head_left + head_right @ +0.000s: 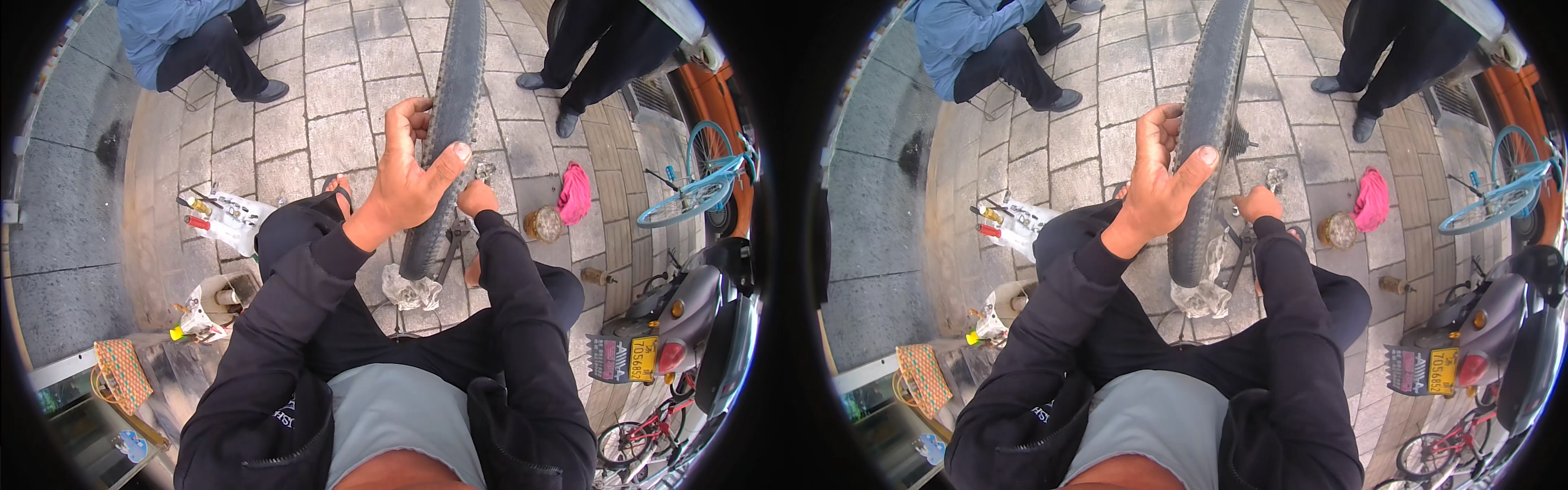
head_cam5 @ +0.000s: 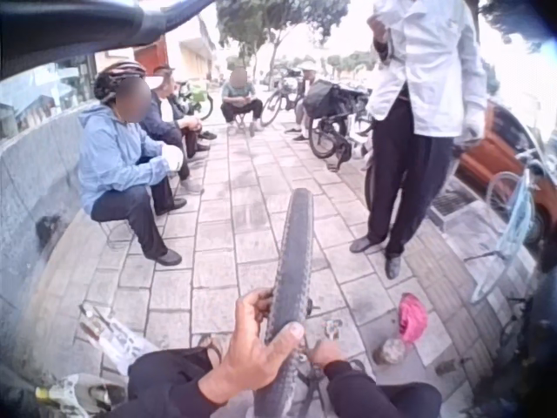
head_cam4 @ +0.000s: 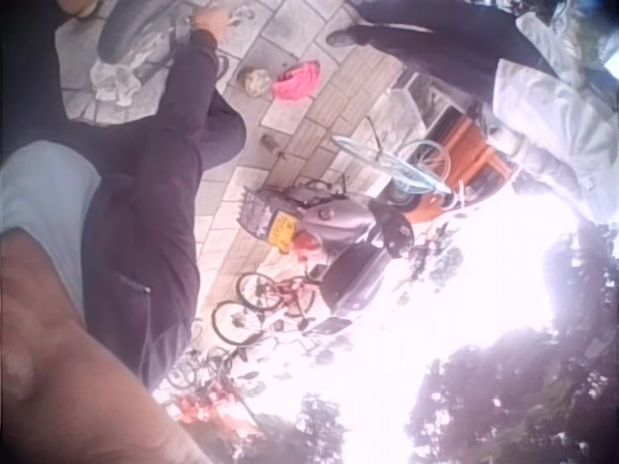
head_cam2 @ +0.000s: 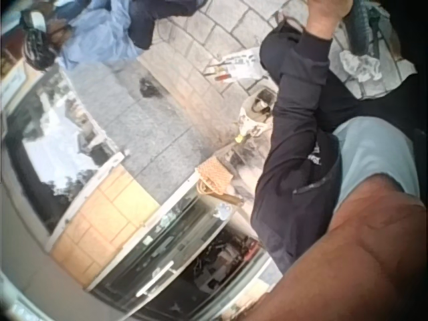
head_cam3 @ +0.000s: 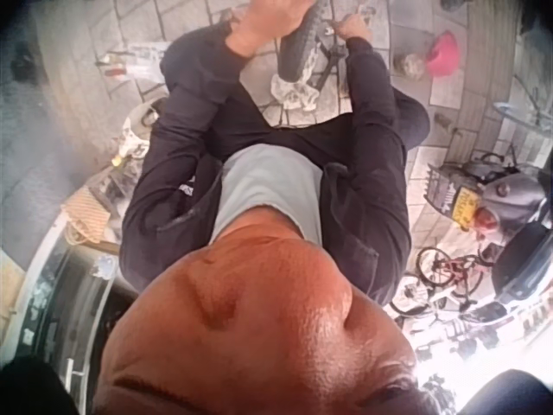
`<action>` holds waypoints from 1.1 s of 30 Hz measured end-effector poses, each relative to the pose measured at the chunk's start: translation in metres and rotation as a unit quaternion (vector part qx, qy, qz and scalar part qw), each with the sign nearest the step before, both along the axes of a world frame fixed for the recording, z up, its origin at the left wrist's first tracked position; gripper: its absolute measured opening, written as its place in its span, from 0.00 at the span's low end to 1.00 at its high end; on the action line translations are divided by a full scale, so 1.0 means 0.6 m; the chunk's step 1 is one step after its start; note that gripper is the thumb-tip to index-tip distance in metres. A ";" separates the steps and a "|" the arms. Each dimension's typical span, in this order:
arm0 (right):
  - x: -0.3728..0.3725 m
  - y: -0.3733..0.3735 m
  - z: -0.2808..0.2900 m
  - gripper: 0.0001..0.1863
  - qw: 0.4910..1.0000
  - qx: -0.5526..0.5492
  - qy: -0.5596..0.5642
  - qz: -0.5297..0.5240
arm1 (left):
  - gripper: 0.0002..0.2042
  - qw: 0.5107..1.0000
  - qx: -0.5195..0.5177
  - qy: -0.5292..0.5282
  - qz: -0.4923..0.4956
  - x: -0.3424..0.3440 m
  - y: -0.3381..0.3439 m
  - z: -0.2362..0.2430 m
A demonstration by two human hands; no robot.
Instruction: The person removes a cassette from a bicycle wheel, cleans the hub and cassette with a cloth, and reassembles the components. The person uses a wrench to loosen and tighten the lockring, and wipes the parts with a rag.
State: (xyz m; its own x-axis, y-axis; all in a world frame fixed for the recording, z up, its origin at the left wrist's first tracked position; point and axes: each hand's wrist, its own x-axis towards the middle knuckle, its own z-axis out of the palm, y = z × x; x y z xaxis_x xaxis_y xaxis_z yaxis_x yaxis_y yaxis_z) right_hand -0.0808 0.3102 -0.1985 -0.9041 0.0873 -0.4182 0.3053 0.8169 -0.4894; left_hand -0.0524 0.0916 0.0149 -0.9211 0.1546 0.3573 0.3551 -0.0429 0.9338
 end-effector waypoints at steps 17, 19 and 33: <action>-0.181 0.068 0.047 0.28 0.935 -0.287 -0.122 -0.169 | 0.27 0.992 0.021 -0.101 -0.075 -0.058 -0.054 0.041; -0.191 0.071 0.051 0.25 0.945 -0.296 -0.111 -0.083 | 0.21 0.990 0.012 -0.141 -0.024 -0.127 -0.083 0.009; -0.154 0.062 0.058 0.19 0.853 -0.451 -0.176 -0.196 | 0.27 0.856 -0.322 -0.371 -0.162 -0.267 -0.092 -0.242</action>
State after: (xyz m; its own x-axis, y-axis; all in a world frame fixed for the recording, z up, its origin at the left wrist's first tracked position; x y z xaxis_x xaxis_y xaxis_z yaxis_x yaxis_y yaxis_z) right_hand -0.1733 0.3477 -0.1639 -0.6836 -0.1466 -0.7149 0.7263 -0.0412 -0.6861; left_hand -0.2127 0.0367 -0.1304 -0.7290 0.3888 -0.5633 -0.2796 0.5820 0.7636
